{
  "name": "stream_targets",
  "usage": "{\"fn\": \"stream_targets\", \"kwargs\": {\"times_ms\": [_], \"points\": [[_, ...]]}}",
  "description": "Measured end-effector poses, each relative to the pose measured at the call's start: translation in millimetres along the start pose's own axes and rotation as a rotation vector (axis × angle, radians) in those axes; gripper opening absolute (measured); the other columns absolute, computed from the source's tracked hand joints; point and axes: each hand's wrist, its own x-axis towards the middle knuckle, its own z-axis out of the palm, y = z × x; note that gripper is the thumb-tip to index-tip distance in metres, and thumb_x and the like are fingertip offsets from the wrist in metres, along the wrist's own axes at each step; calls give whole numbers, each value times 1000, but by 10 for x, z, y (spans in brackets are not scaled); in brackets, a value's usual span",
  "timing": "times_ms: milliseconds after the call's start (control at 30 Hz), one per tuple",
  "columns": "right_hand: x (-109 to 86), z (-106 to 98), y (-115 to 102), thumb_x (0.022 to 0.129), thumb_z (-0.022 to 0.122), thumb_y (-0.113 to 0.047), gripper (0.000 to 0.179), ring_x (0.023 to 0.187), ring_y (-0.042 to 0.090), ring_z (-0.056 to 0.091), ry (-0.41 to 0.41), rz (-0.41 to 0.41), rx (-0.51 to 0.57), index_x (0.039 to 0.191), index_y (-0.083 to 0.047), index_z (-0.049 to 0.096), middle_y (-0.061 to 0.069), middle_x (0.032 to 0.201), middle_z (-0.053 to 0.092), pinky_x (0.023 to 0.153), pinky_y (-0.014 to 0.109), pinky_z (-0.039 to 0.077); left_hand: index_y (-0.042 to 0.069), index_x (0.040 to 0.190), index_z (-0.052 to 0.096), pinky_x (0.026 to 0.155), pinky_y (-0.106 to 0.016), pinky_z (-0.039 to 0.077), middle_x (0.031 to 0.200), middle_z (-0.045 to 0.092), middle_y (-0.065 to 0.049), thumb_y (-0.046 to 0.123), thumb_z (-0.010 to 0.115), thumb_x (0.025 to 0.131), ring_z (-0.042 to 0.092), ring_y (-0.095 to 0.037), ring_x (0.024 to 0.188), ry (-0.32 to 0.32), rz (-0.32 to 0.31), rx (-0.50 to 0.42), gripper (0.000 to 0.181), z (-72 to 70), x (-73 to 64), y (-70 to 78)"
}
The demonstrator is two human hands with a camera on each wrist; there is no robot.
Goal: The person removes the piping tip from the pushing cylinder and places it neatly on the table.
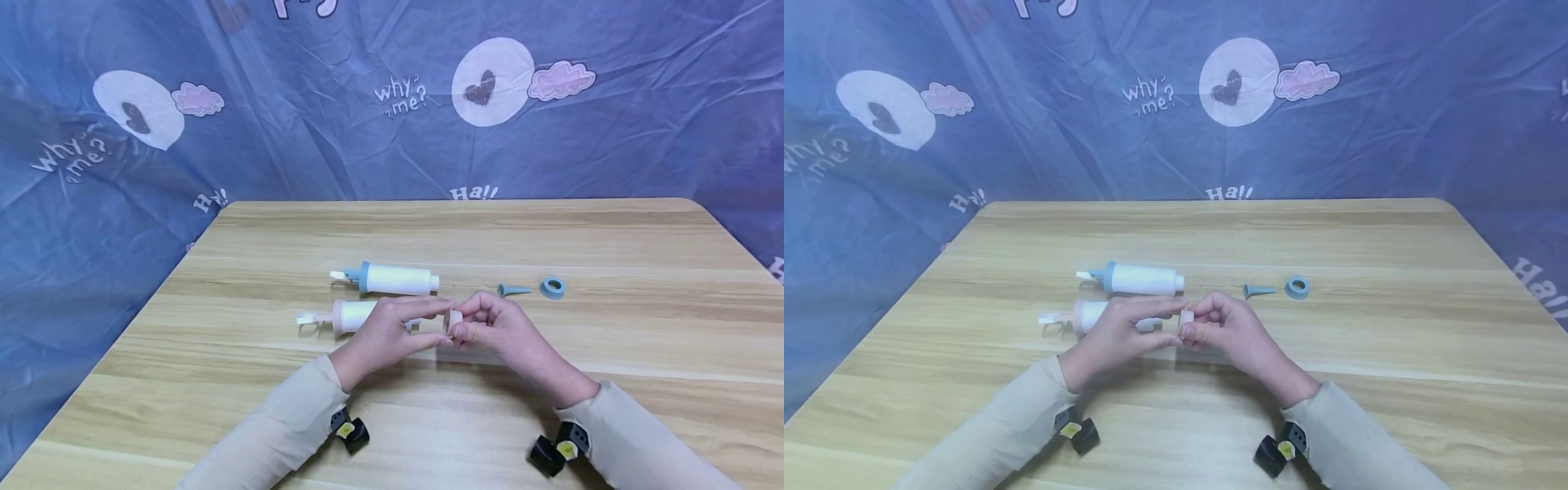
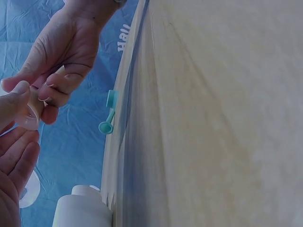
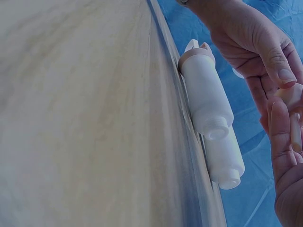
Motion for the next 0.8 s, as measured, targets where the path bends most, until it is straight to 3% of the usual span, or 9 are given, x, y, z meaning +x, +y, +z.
{"fn": "stream_targets", "kwargs": {"times_ms": [233, 433, 633, 800], "points": [[-6, -10, -18, 84, 65, -7, 23, 70, 10, 64, -13, 17, 22, 98, 6, 52, -4, 77, 67, 66, 29, 55, 5, 114, 66, 91, -17, 45, 113, 66, -8, 11, 77, 74, 63, -16, 104, 18, 27, -7, 42, 1, 5, 4], [-31, -37, -38, 89, 61, -11, 29, 75, 15, 65, -5, 67, 4, 107, 9, 50, 5, 85, 65, 72, 32, 55, 4, 111, 67, 88, -16, 47, 110, 67, -9, 14, 78, 73, 65, -17, 98, 65, 32, 5, 41, -40, 4, -2], [-42, -66, -50, 92, 58, -14, 34, 76, 16, 64, 4, 99, -1, 111, 12, 48, 15, 89, 64, 71, 32, 55, 6, 113, 67, 89, -19, 47, 110, 67, -7, 14, 78, 73, 66, -15, 94, 111, -5, 11, 42, -120, -15, -22], [-39, -82, -55, 92, 56, -11, 34, 76, 15, 64, 3, 119, 47, 114, 14, 45, 15, 87, 64, 68, 30, 56, 8, 114, 67, 90, -20, 47, 112, 67, -6, 15, 78, 73, 66, -14, 95, 112, -52, 4, 43, -173, -24, -14]]}}
